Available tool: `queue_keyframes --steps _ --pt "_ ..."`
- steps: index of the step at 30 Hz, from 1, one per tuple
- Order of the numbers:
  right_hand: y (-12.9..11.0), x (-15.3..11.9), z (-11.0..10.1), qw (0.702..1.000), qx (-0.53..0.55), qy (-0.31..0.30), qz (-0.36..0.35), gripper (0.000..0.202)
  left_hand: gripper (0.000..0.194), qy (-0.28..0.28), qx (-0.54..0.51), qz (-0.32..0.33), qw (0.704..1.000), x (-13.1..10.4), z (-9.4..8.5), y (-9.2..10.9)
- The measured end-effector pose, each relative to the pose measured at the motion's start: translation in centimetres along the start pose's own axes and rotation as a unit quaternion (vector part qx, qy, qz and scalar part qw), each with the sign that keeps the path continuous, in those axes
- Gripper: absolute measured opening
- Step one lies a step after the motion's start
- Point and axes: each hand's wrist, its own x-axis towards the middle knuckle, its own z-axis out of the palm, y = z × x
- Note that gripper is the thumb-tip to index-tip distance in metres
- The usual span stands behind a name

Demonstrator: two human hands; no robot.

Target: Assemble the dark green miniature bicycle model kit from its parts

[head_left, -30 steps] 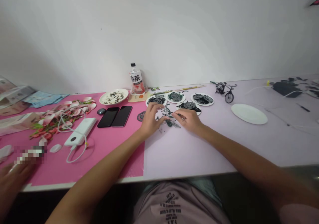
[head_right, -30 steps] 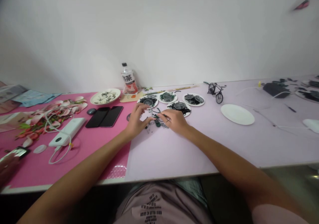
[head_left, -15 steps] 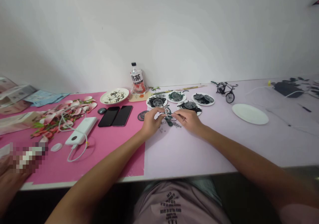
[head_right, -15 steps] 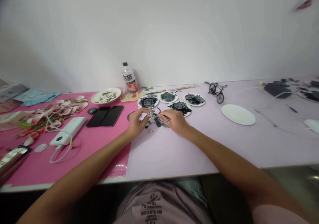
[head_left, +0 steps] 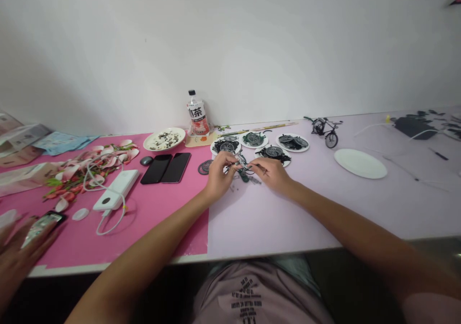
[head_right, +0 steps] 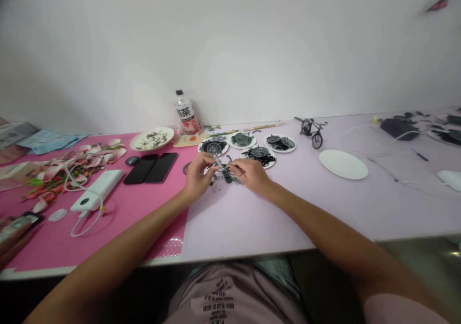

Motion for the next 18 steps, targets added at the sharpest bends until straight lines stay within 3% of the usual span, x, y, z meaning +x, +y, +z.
queue_keyframes --steps 18 --pt "-0.72 0.07 0.10 1.000 0.016 0.001 0.016 0.037 0.027 -0.007 -0.026 -0.012 1.000 -0.13 0.28 -0.13"
